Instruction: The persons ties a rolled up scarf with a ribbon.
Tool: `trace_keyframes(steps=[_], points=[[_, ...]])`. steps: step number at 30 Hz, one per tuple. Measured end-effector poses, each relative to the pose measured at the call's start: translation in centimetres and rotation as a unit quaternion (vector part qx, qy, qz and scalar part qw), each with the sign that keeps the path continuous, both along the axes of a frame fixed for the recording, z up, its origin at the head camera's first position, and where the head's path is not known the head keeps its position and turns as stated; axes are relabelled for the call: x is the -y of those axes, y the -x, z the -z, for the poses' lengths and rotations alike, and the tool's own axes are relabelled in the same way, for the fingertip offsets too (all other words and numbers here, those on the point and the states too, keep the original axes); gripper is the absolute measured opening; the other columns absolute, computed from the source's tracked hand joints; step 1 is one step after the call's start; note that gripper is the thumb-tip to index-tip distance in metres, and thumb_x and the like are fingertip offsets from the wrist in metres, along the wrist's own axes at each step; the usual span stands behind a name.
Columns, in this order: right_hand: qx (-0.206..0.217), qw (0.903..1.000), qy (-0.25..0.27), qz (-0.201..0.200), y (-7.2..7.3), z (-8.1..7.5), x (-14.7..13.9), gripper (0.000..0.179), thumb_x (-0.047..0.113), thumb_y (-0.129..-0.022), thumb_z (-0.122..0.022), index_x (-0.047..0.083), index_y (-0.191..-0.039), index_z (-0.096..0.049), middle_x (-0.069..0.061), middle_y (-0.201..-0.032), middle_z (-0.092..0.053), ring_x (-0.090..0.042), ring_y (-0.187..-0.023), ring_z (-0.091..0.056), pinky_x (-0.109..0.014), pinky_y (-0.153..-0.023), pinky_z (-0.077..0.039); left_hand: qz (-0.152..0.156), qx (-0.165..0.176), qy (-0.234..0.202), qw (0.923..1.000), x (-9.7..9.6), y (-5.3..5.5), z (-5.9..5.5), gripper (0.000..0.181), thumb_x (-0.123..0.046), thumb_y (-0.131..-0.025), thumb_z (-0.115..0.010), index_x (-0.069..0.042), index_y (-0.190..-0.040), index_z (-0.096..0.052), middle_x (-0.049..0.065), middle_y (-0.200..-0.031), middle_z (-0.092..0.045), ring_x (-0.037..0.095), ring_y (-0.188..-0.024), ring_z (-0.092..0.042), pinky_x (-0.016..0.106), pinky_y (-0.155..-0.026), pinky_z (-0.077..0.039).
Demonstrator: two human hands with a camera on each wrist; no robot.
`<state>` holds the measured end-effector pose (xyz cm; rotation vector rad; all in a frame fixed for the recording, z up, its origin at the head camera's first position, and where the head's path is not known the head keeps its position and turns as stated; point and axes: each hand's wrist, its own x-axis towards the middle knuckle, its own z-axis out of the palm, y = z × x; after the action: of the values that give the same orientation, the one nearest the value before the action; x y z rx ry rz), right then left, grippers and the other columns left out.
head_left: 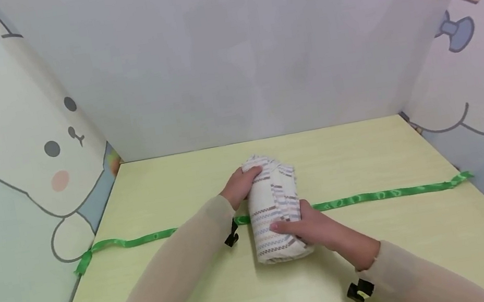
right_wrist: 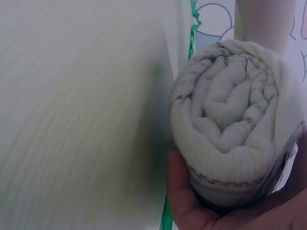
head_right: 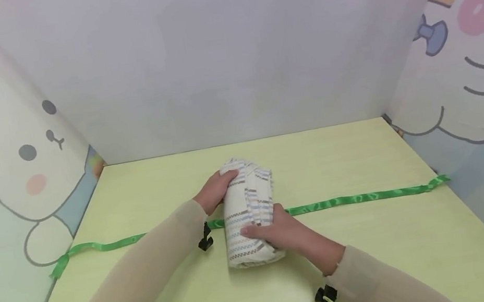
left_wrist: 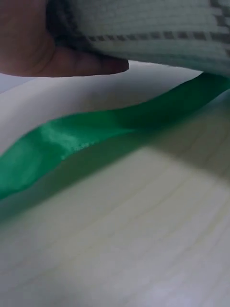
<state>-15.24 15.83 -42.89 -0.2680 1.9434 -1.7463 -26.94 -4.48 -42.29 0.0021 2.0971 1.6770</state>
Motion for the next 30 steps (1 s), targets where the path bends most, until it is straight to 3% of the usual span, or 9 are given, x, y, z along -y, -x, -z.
trace_keyframes(steps=[7,14,21,26,30], points=[[0.002,0.9999,-0.013,-0.005,0.1,0.6,0.1,0.042,0.031,-0.099,-0.072,0.005,-0.128,-0.059,-0.014,-0.107,-0.075,-0.032,-0.094,-0.075,-0.041,-0.083,-0.060,-0.021,0.017,0.026,0.9993,-0.1,-0.2,0.6,0.069,-0.065,-0.095,-0.059,-0.015,-0.142,-0.050,0.006,-0.113,-0.068,0.024,-0.099,-0.067,0.041,-0.096,-0.050],[-0.005,0.9997,-0.018,-0.015,0.2,0.6,0.2,0.045,0.033,-0.100,-0.071,0.007,-0.133,-0.055,-0.013,-0.109,-0.074,-0.032,-0.095,-0.075,-0.041,-0.083,-0.059,-0.039,-0.007,0.079,0.9961,-0.1,-0.4,0.6,0.076,-0.065,-0.096,-0.058,-0.009,-0.146,-0.049,0.007,-0.117,-0.064,0.023,-0.103,-0.064,0.041,-0.096,-0.050],[-0.009,0.9992,-0.030,-0.025,0.3,0.5,0.1,0.046,0.035,-0.100,-0.070,0.008,-0.134,-0.055,-0.011,-0.109,-0.075,-0.031,-0.095,-0.074,-0.040,-0.083,-0.059,-0.037,-0.018,0.101,0.9940,-0.1,-0.7,0.2,0.080,-0.063,-0.098,-0.056,-0.006,-0.152,-0.042,0.009,-0.125,-0.060,0.026,-0.110,-0.061,0.043,-0.101,-0.048],[0.012,0.9943,-0.106,0.003,0.3,-0.3,-0.8,0.068,0.051,-0.097,-0.069,0.004,-0.140,-0.045,-0.012,-0.112,-0.071,-0.028,-0.093,-0.072,-0.041,-0.078,-0.058,-0.028,-0.020,0.120,0.9921,0.5,-0.3,-0.6,0.080,-0.059,-0.100,-0.056,-0.009,-0.158,-0.034,0.011,-0.138,-0.056,0.027,-0.117,-0.059,0.045,-0.106,-0.045],[0.008,0.9770,-0.207,0.051,0.8,-1.8,-2.0,0.096,0.064,-0.092,-0.067,0.001,-0.153,-0.030,-0.019,-0.126,-0.061,-0.028,-0.095,-0.068,-0.044,-0.075,-0.059,-0.026,-0.049,0.090,0.9944,1.8,0.3,-2.3,0.076,-0.050,-0.103,-0.057,-0.007,-0.160,-0.029,0.015,-0.142,-0.054,0.030,-0.122,-0.060,0.047,-0.105,-0.048]])
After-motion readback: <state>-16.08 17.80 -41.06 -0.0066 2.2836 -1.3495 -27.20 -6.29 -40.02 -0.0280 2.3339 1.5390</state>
